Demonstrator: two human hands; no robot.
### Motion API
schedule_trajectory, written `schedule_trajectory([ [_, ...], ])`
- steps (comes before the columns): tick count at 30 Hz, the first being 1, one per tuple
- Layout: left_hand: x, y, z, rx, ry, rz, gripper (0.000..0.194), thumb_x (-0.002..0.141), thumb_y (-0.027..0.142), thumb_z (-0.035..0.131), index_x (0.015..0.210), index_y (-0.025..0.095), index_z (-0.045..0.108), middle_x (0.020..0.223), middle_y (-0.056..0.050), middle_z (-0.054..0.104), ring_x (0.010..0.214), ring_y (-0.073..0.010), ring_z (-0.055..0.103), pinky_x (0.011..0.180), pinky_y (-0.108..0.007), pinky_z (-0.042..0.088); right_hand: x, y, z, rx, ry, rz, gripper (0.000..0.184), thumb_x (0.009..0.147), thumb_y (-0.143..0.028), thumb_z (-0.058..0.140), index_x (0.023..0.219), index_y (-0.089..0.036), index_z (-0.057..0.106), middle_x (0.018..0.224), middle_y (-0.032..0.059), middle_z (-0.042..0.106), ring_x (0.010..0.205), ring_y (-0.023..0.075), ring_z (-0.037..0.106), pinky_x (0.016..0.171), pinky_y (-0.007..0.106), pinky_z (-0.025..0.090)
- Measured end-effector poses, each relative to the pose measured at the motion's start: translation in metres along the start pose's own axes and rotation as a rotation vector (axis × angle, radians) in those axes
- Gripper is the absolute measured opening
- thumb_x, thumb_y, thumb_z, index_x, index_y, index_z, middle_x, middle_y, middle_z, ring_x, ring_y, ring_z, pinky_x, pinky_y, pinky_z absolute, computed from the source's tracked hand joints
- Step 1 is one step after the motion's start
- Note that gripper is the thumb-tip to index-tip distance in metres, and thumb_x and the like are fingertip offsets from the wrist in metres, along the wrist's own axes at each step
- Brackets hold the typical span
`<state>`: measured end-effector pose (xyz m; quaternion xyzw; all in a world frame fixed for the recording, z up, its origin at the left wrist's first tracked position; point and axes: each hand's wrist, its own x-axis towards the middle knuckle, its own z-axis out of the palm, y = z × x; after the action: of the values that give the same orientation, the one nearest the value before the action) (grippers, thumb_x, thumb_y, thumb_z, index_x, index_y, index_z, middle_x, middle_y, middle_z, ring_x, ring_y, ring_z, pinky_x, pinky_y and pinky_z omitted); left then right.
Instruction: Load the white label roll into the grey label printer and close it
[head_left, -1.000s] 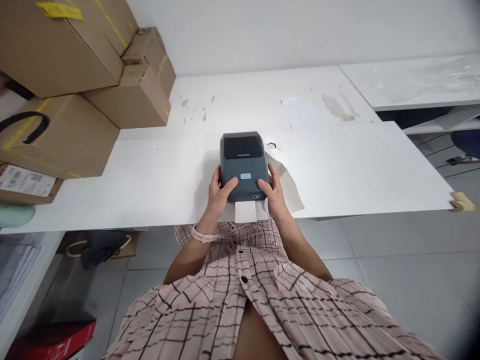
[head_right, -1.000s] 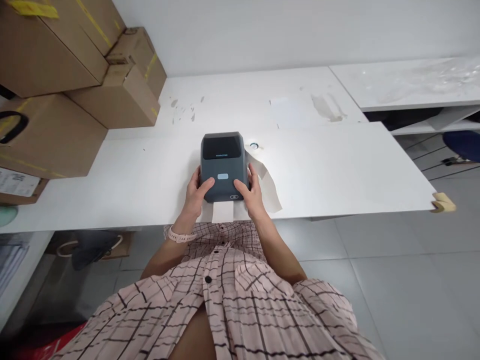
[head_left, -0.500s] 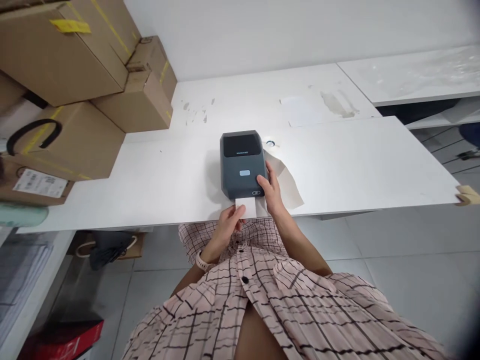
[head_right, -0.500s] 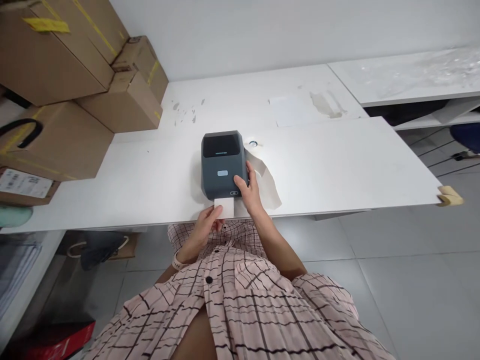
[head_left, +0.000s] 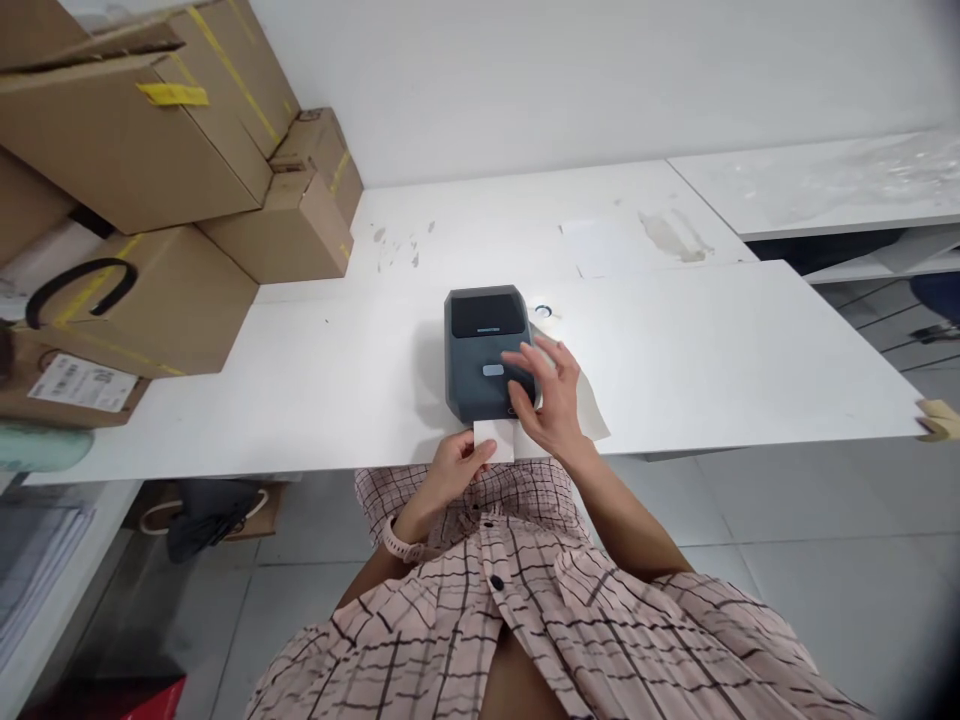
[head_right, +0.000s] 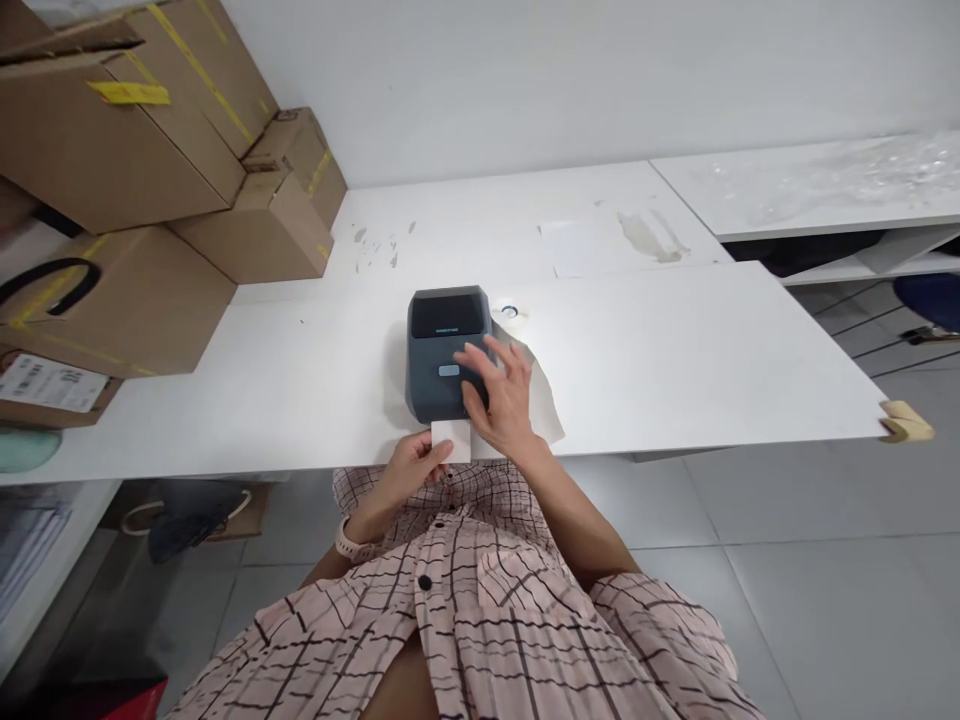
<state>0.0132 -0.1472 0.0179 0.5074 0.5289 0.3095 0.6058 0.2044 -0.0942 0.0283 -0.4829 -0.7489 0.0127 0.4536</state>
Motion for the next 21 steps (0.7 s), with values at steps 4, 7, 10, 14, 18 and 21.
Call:
schedule_trajectory([
  [4,-0.008,0.007,-0.029,0.081,0.038,0.054,0.041,0.091,0.059,0.064,0.084,0.019,0.063,0.07,0.002,0.061,0.058,-0.0113,0.055,0.058,-0.026,0.046,0.008,-0.013,-0.006,-0.06,-0.047,-0.169,0.08,0.102,-0.03,0.058,0.167,-0.029,0.011,0.122,0.0026,0.08,0.129,0.0273,0.064,0.124,0.053,0.032],
  [7,-0.008,0.011,-0.044,0.12,0.312,0.09,0.038,0.094,0.057,0.061,0.101,0.02,0.068,0.08,-0.001,0.067,0.069,-0.0149,0.062,0.063,-0.027,0.05,0.011,-0.026,-0.004,-0.14,-0.026,-0.168,0.069,0.103,-0.028,0.058,0.163,-0.024,0.024,0.116,0.0039,0.081,0.114,0.0248,0.07,0.121,0.047,0.033],
  [10,0.001,0.014,-0.04,0.151,0.51,0.216,0.045,0.095,0.056,0.061,0.124,0.022,0.067,0.121,-0.011,0.073,0.109,-0.0232,0.069,0.087,-0.034,0.057,0.013,-0.032,-0.002,-0.18,-0.036,-0.181,0.047,0.103,-0.026,0.057,0.149,-0.022,0.045,0.108,0.0052,0.081,0.105,0.0235,0.073,0.117,0.045,0.035],
  [14,0.014,0.016,-0.018,0.079,0.401,0.307,0.07,0.097,0.059,0.059,0.158,0.028,0.044,0.169,-0.011,0.042,0.152,-0.0315,0.046,0.119,-0.043,0.047,0.003,-0.026,-0.004,0.016,-0.09,-0.013,0.036,0.104,-0.033,0.056,0.14,-0.028,0.054,0.119,0.0061,0.077,0.122,0.0273,0.068,0.12,0.053,0.035],
  [18,0.017,0.018,-0.005,-0.021,0.349,0.356,0.076,0.099,0.06,0.056,0.166,0.031,0.031,0.176,-0.008,0.03,0.161,-0.0329,0.032,0.127,-0.044,0.041,-0.018,-0.014,-0.005,0.316,-0.042,0.297,0.06,0.105,-0.053,0.048,0.161,-0.037,0.033,0.168,0.0087,0.042,0.155,0.0325,0.039,0.122,0.06,0.041],
  [21,0.018,0.027,-0.006,-0.091,0.373,0.457,0.071,0.102,0.059,0.051,0.165,0.031,0.033,0.176,-0.007,0.03,0.162,-0.0302,0.029,0.13,-0.043,0.036,-0.015,-0.004,-0.011,0.461,-0.059,0.395,0.067,0.105,-0.065,0.039,0.166,-0.04,0.025,0.176,0.0049,0.029,0.161,0.0331,0.03,0.127,0.062,0.035],
])
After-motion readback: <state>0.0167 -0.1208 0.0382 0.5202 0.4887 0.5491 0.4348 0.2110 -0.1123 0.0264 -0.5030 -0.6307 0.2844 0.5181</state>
